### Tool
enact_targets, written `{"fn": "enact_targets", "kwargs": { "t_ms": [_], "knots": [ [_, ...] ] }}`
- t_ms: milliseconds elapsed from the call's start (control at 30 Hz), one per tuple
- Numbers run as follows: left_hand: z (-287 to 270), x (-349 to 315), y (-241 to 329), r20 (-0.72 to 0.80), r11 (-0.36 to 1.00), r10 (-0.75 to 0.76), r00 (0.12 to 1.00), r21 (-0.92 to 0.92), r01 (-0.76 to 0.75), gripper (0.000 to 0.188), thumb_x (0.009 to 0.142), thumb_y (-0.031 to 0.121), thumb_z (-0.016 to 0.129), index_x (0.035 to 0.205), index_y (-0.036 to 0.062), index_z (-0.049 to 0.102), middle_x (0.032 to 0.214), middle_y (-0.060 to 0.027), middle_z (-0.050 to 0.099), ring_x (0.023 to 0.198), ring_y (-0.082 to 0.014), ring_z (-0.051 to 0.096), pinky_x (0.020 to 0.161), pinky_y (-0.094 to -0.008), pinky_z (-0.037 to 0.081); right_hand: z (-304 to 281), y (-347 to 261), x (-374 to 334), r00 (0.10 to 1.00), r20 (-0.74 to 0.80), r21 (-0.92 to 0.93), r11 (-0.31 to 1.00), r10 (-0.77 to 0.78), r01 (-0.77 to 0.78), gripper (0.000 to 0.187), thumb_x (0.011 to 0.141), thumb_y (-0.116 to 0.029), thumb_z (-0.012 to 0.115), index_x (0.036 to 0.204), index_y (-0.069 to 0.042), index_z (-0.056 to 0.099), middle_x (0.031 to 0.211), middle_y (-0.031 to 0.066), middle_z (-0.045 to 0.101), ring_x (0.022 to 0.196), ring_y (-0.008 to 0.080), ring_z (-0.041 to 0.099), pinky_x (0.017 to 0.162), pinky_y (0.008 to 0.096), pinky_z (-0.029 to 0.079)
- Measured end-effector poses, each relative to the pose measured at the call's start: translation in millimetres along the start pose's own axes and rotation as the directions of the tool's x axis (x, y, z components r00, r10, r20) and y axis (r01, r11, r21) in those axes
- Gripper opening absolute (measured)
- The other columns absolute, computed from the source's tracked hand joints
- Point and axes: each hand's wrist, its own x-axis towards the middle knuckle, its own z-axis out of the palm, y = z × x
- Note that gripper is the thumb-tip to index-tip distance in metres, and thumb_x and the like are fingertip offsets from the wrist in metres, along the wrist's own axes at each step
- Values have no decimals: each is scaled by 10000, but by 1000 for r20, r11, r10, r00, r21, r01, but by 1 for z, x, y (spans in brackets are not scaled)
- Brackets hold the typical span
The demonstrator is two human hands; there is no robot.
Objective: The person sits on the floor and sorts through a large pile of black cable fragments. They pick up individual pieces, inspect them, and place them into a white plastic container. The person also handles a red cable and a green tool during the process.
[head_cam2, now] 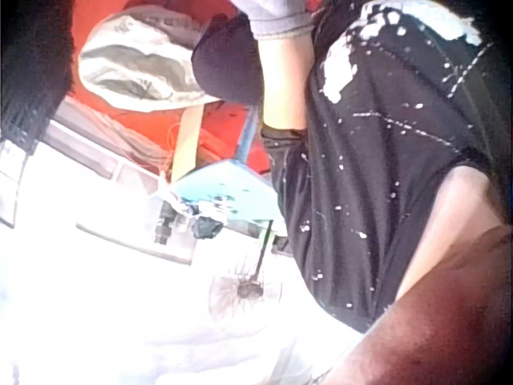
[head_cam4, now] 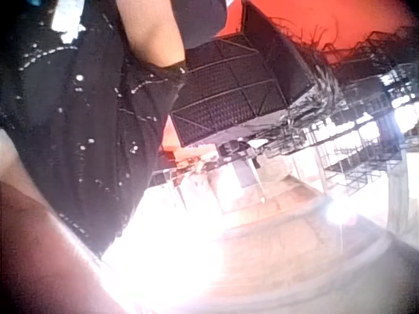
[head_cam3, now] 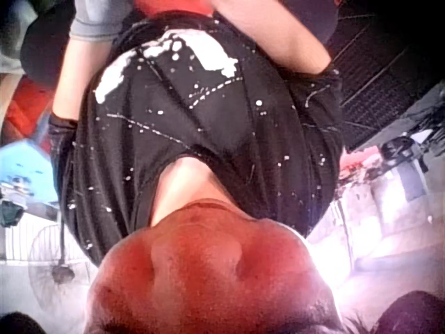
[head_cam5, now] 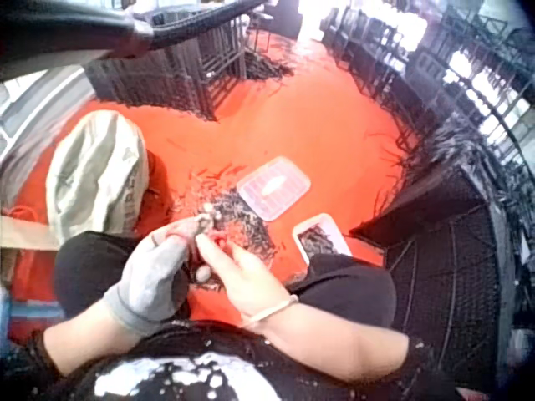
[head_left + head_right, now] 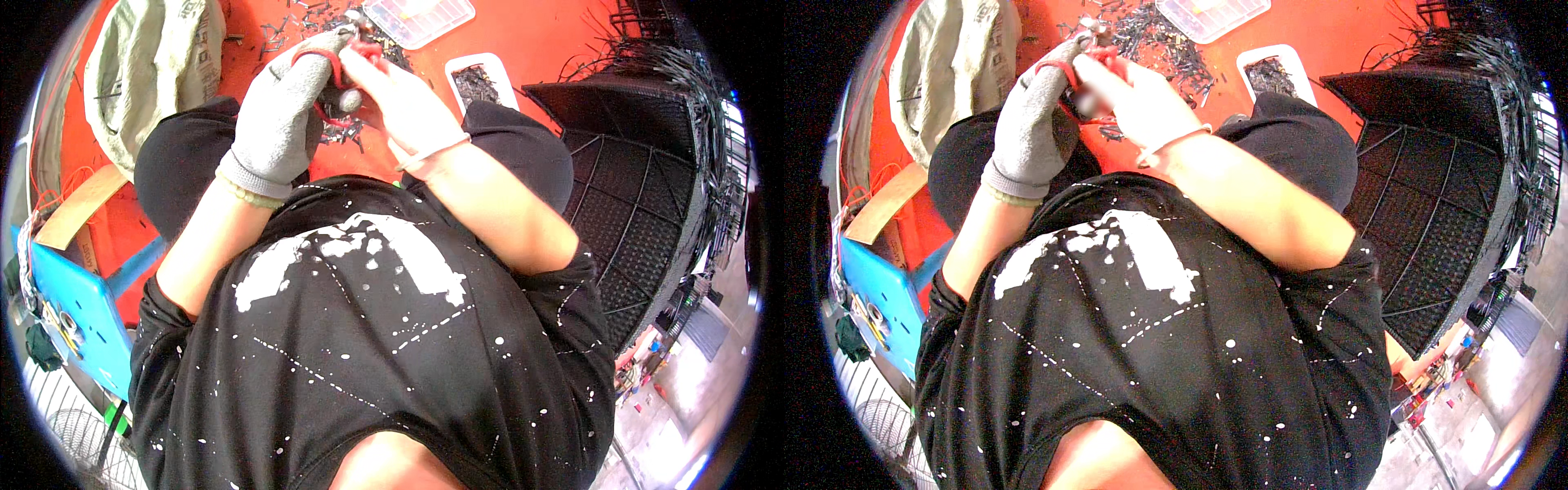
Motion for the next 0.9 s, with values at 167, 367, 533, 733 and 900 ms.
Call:
{"fn": "enact_targets", "kwargs": {
  "t_ms": [167, 367, 533, 733, 900],
  "knots": [
    [7, -22, 26, -9, 955, -44, 999, 294, 45, 364, 928, 209, 503, 1216, -13, 527, 947, -13, 613, 761, -67, 563, 694, -194, 451, 12, 16, -3, 993, -117, 142, 990, 8, 8, 370, 872, -415, 589, 1055, -95, 620, 954, -24, 598, 871, 74, 509, 755, 255, 398],
    [4, -38, 39, -33, 877, -10, 999, 479, 25, 389, 883, 139, 580, 1227, -30, 517, 892, -26, 613, 763, -55, 566, 639, -200, 480, 22, -4, -8, 999, -43, 232, 973, 32, -21, 334, 874, -398, 587, 1067, -126, 593, 990, 11, 617, 834, 148, 592, 742, 308, 443],
    [0, -47, 58, 164, 857, -250, 954, 497, 139, 363, 905, 171, 539, 1210, -24, 517, 842, -32, 593, 666, -80, 558, 622, -227, 479, 10, -23, -8, 993, -120, 300, 953, -8, 44, 248, 901, -204, 561, 1130, -113, 532, 1058, 72, 616, 898, 213, 632, 745, 304, 479],
    [-16, -55, 66, 134, 636, -481, 866, 734, 240, 321, 912, 205, 486, 1156, 19, 578, 741, 5, 561, 567, -70, 538, 544, -241, 456, -21, -60, -17, 900, -177, 122, 898, -400, 423, 304, 927, -146, 507, 1218, -58, 491, 983, 93, 606, 902, 245, 617, 770, 351, 491],
    [-37, -47, 61, 219, 438, -144, 965, 889, -136, 340, 876, 187, 544, 1162, 5, 562, 892, -94, 632, 755, -121, 593, 702, -270, 488, -13, -81, -36, 877, -89, -89, 881, -472, 465, 271, 933, -159, 506, 1163, -17, 511, 857, 85, 595, 715, 224, 623, 628, 330, 508]
  ]
}}
